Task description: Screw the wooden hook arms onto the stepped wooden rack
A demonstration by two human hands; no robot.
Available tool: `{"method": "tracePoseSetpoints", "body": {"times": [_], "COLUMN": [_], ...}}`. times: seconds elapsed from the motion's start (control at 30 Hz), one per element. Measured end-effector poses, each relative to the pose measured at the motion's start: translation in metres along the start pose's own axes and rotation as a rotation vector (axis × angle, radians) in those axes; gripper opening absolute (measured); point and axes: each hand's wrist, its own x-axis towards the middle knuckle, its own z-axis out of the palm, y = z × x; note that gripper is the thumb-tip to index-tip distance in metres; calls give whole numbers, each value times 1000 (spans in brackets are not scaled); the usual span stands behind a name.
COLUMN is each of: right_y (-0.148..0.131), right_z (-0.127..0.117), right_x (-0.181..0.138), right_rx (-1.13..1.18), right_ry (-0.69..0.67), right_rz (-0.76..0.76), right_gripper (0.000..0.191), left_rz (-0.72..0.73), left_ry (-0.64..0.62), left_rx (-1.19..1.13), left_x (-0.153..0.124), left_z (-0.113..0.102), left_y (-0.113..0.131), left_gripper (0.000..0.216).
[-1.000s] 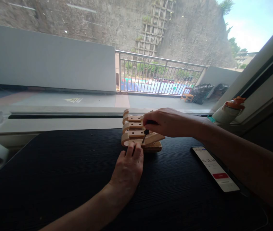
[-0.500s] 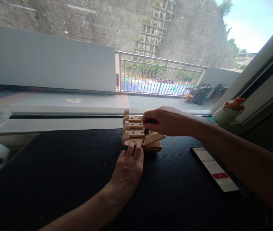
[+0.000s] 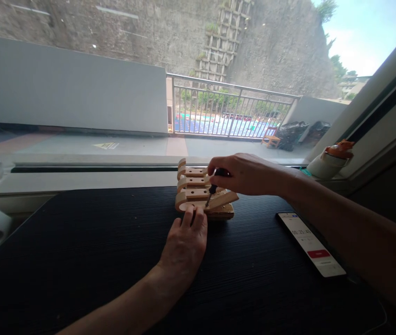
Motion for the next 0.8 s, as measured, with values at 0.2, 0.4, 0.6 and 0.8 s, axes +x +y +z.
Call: {"method": "tracePoseSetpoints", "body": {"times": [0.2, 0.4, 0.6, 0.8], "right_y": [-3, -3, 0, 0], "right_z": [5, 8, -1, 4], "right_x": [1, 0, -5, -1], "right_rx": [3, -1, 3, 15], "right_ry": [8, 21, 12, -26], "right_rz": [-28, 41, 3, -25], "right_gripper": [32, 34, 29, 32], "left_rz": [-6, -3, -10, -6], "left_ry": [-7, -5, -7, -19], "left_rx": [-10, -8, 1, 3], "left_x": [0, 0, 0, 1], "left_z": [0, -1, -1, -4], "left_y": [1, 0, 0, 1], "left_gripper": [45, 44, 46, 45]}}
